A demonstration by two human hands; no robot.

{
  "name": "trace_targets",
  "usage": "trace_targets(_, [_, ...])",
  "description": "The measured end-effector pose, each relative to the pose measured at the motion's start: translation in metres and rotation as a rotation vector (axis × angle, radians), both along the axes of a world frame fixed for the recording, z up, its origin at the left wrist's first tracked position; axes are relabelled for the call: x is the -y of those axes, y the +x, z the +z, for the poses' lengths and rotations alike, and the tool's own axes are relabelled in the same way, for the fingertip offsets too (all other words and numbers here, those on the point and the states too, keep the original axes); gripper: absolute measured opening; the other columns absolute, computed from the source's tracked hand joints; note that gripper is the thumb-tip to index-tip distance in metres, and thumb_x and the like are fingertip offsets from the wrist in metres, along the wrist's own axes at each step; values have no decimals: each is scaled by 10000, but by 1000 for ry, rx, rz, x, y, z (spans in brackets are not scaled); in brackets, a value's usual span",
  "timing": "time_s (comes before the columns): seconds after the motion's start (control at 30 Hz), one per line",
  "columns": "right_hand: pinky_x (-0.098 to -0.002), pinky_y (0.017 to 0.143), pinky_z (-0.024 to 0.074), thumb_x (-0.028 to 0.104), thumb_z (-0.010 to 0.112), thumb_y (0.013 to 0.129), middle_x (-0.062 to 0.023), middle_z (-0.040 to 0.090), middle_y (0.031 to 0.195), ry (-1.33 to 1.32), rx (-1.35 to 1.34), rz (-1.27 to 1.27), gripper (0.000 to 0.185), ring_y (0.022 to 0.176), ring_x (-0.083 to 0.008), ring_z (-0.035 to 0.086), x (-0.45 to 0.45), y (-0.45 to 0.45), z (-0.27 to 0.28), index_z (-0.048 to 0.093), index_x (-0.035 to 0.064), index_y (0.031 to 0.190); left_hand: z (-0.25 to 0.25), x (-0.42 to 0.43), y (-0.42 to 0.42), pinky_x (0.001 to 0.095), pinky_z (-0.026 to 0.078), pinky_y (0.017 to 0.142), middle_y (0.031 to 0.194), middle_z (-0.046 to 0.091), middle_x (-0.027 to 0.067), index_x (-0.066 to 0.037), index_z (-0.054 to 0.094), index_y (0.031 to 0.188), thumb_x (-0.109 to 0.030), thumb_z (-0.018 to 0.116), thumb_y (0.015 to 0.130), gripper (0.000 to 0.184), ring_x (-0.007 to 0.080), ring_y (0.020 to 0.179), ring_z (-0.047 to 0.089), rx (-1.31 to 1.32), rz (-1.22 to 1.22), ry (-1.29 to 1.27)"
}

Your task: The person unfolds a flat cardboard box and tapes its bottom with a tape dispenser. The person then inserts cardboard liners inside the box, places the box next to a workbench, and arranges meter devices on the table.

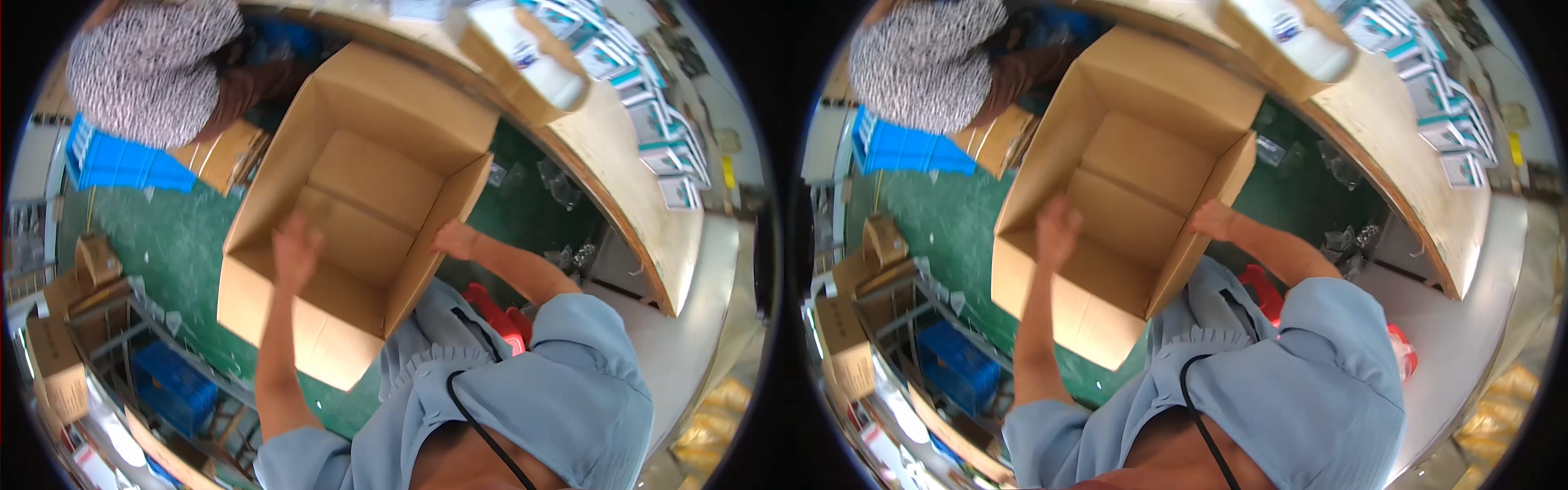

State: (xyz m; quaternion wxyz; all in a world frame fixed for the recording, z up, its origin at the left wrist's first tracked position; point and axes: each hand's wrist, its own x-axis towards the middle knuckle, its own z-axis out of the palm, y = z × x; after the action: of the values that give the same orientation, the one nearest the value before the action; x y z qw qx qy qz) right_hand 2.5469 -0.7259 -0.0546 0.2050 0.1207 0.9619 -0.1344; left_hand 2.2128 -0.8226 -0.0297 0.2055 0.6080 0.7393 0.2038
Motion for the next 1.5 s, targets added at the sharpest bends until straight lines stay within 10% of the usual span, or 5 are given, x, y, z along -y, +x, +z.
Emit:
trace_targets(0.13, [-362,606,465,193,553,676,-37,611,721,70,-44,-52,118,763,-220,602,7,-1,18,614,188,776,19,65,136,427,226,996,1257,383,219,29,297,1258,-488,618,650,860,329,1171,361,152,-290,-405])
trace_targets(0.53, [-483,985,248,216,580,716,-41,371,1285,-15,-620,-298,508,1221,-253,302,-27,29,103,444,217,1205,-13,77,217,449,479,658,821,610,154,-199,520,1075,-282,630,684,415,342,778,589,-78,60,-559])
trace_targets(1.13, [-437,890,366,289,620,727,-28,557,1099,202,-756,-699,319,1089,-276,450,-198,193,182,583,160,1017,-47,74,214,403,475,741,954,617,83,-175,556,1055,-432,657,658,484,254,914,585,-348,370,-1096])
trace_targets(1.2, [-425,892,368,284,611,730,-75,543,1103,69,-974,-729,360,1042,-295,479,-226,206,195,563,137,1055,-109,69,161,394,462,782,1025,589,107,-156,478,1168,-451,672,634,640,248,970,562,99,-152,-981])
trace_targets(1.5, [-385,941,339,175,685,650,-73,456,1212,548,-624,-811,623,1119,-258,425,-413,185,217,421,133,1213,141,-245,279,243,459,734,1313,309,122,-62,115,1349,-159,611,759,777,210,1012,483,946,267,-36])
